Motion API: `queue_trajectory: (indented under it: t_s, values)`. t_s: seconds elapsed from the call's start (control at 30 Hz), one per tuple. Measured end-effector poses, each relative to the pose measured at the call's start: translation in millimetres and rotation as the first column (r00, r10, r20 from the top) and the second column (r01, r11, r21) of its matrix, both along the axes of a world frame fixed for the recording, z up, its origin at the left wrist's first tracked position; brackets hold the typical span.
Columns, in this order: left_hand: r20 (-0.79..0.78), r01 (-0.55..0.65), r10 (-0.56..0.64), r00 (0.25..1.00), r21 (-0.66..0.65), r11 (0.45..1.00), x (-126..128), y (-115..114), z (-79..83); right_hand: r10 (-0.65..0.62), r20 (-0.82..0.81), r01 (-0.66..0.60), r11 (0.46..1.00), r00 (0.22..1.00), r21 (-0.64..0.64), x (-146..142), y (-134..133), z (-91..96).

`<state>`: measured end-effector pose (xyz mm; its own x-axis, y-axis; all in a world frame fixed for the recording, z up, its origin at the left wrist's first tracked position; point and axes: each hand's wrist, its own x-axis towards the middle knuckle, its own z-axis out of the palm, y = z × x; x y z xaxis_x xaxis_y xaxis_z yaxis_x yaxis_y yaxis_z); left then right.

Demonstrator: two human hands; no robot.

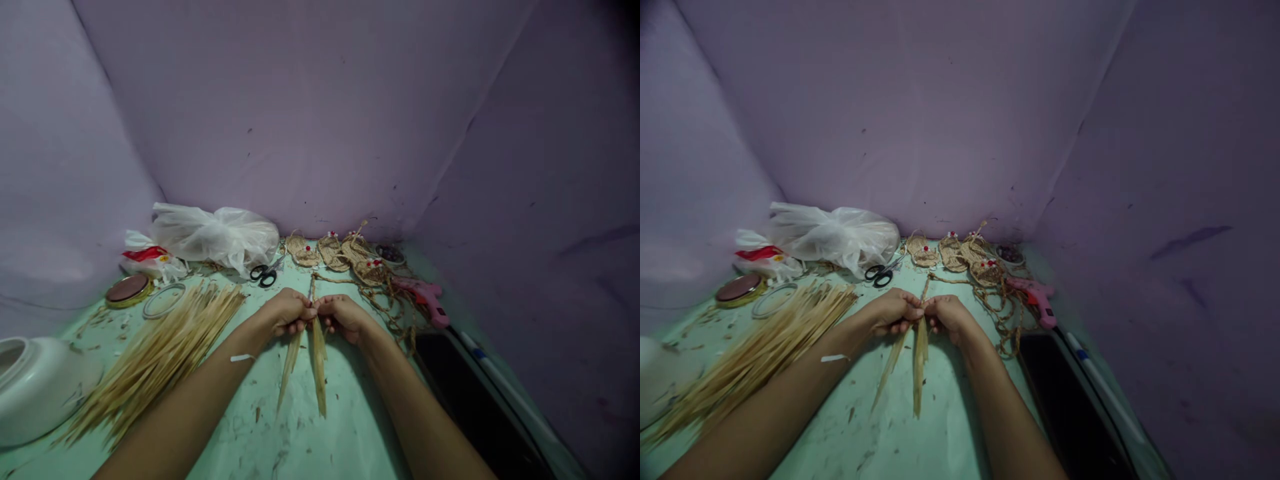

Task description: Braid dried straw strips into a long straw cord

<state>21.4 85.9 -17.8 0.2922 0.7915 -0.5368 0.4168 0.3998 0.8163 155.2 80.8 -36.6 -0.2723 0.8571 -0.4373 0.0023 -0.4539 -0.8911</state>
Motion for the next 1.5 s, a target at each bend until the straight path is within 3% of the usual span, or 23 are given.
queue_trajectory:
  t_s: [0.1,0.27,0.43,0.63,0.87,0.93,1.1,1.3,1.4,1.5]
  values:
    - [0.029,0.023,-0.022,0.999,-0.029,0.999,-1.1,1.0,-1.0,0.023,-0.004,-0.023,1.000,1.000,0.000,1.3,0.0,-0.8]
    - [-0.095,0.029,-0.029,0.995,0.003,1.000,-5.2,5.7,-5.8,0.073,-0.040,-0.073,0.997,0.997,0.011,3.5,-2.2,3.1]
    - [-0.129,0.031,-0.025,0.991,0.041,0.999,-4.5,3.9,-1.5,0.054,0.036,-0.054,0.998,0.998,0.009,2.3,-2.6,3.6]
    - [-0.019,0.087,-0.085,0.996,0.099,0.991,-9.3,3.3,1.5,0.094,0.064,-0.100,0.989,0.994,0.105,4.5,-0.8,1.2]
    - [-0.078,0.002,0.016,0.997,0.228,0.974,-4.5,6.2,-10.5,0.039,0.232,-0.078,0.984,0.972,0.160,-1.3,-1.1,3.8]
    - [-0.091,-0.013,0.039,0.995,0.270,0.963,-2.9,7.1,-13.9,0.008,0.377,-0.093,0.974,0.926,0.208,-0.3,-0.8,5.7]
    - [-0.157,-0.054,0.091,0.983,0.226,0.973,3.5,2.8,-10.4,0.005,0.709,-0.233,0.946,0.705,0.226,4.8,-3.0,15.9]
    - [-0.051,-0.218,0.222,0.974,0.073,0.973,9.7,-3.6,1.3,-0.049,0.825,-0.277,0.929,0.564,0.245,-6.7,-15.7,36.6]
    - [0.013,-0.196,0.196,0.980,0.007,0.981,7.2,-2.7,3.7,-0.081,0.849,-0.300,0.914,0.521,0.272,-13.9,-21.2,40.5]
    - [0.033,-0.154,0.153,0.988,0.027,0.988,2.9,-0.8,4.0,-0.105,0.852,-0.319,0.898,0.512,0.302,-17.5,-23.1,36.6]
